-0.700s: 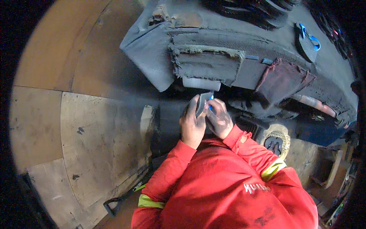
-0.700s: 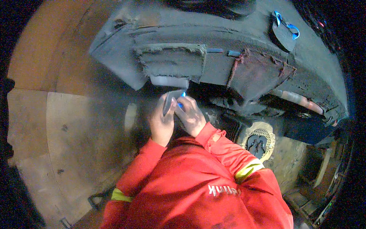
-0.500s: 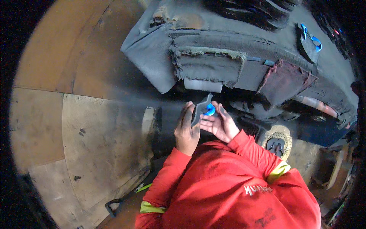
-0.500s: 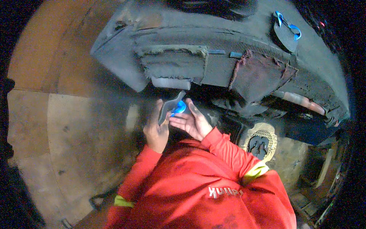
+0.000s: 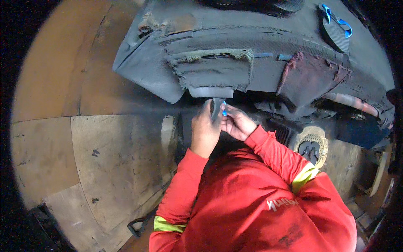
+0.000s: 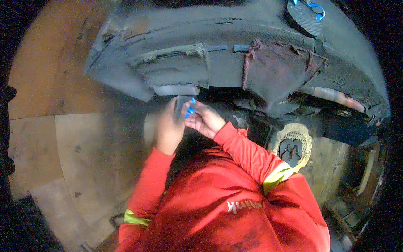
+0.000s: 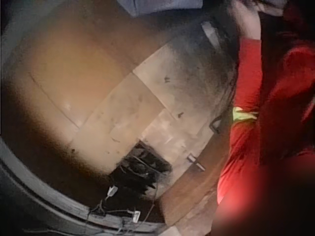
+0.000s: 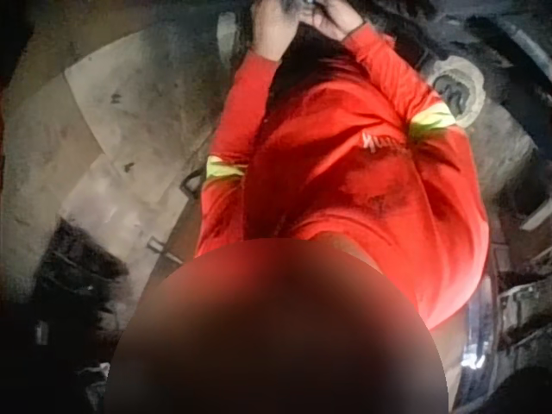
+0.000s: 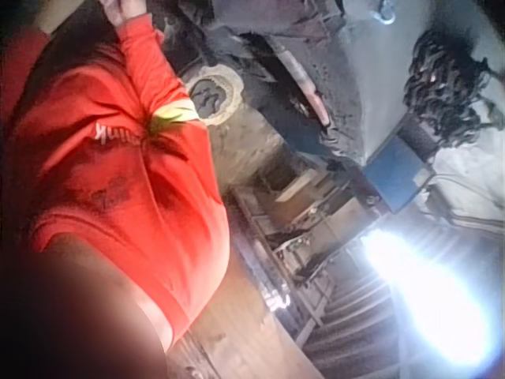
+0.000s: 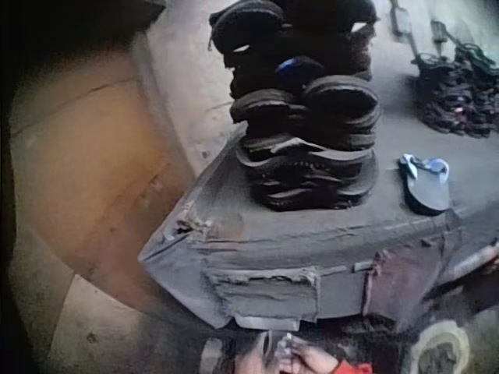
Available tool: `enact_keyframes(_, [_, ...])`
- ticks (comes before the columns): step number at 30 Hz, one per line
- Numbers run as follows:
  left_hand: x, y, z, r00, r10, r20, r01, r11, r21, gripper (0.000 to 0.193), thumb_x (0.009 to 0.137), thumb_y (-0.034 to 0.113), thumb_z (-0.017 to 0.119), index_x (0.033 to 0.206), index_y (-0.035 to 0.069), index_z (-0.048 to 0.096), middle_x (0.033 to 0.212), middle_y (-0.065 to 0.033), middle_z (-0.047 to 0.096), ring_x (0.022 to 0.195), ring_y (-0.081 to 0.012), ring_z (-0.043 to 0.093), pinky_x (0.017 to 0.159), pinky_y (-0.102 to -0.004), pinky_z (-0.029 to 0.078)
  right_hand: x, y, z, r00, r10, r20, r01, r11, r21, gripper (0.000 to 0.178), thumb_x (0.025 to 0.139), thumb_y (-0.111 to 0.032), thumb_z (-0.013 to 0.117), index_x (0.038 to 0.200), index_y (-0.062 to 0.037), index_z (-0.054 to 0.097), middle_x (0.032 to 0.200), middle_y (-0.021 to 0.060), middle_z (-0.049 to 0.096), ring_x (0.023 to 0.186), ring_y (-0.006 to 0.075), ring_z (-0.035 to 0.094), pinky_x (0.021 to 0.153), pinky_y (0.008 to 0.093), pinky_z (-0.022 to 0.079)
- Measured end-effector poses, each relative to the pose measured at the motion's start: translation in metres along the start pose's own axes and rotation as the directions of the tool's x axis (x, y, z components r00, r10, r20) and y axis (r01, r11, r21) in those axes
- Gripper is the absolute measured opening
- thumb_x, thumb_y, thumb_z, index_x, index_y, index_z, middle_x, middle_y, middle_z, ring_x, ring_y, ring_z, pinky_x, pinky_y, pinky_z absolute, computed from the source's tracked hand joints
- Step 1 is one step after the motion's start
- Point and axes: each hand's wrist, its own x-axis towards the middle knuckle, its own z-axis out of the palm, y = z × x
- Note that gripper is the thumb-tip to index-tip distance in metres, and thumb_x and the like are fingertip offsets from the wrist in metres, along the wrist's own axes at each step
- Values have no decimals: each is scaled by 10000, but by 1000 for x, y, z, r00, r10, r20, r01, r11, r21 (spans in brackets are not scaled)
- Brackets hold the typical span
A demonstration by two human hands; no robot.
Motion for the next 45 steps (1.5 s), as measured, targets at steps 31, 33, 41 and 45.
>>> enact_keyframes(31, [-9, 32, -6, 982, 120, -149, -99, 986, 136, 232, 946, 149, 634, 1102, -15, 582, 914, -297, 642, 820, -457, 643, 668, -473, 513, -18, -19, 33, 999, 31, 22, -30, 999, -25, 125, 1021, -163, 550, 1117, -88, 525, 976, 15, 603, 844, 117, 584, 819, 310, 542])
enact_keyframes(33, [-4, 30, 0, 986, 122, -115, -111, 989, 98, 223, 945, 159, 635, 1071, -17, 578, 910, -301, 646, 837, -470, 643, 668, -484, 517, -22, -19, 24, 997, 60, -44, -60, 998, -13, 122, 1022, -160, 544, 1120, -87, 534, 976, 11, 603, 864, 130, 600, 839, 323, 546])
enact_keyframes(41, [4, 26, -1, 998, 38, -58, -37, 999, 22, 208, 949, 175, 627, 956, -31, 599, 750, -266, 640, 701, -454, 659, 560, -480, 487, -23, -36, 24, 969, 115, -217, -153, 974, -170, 187, 1009, -227, 580, 1120, -76, 583, 1028, 51, 691, 902, 157, 691, 810, 339, 597])
enact_keyframes(45, [-9, 44, -25, 979, 148, -140, -116, 970, 216, 198, 952, 174, 625, 993, -19, 609, 754, -245, 635, 699, -415, 665, 572, -452, 493, -22, -36, 50, 975, 136, -174, -176, 954, -243, 180, 1006, -216, 587, 1105, -67, 567, 1032, 58, 680, 918, 149, 688, 818, 334, 605])
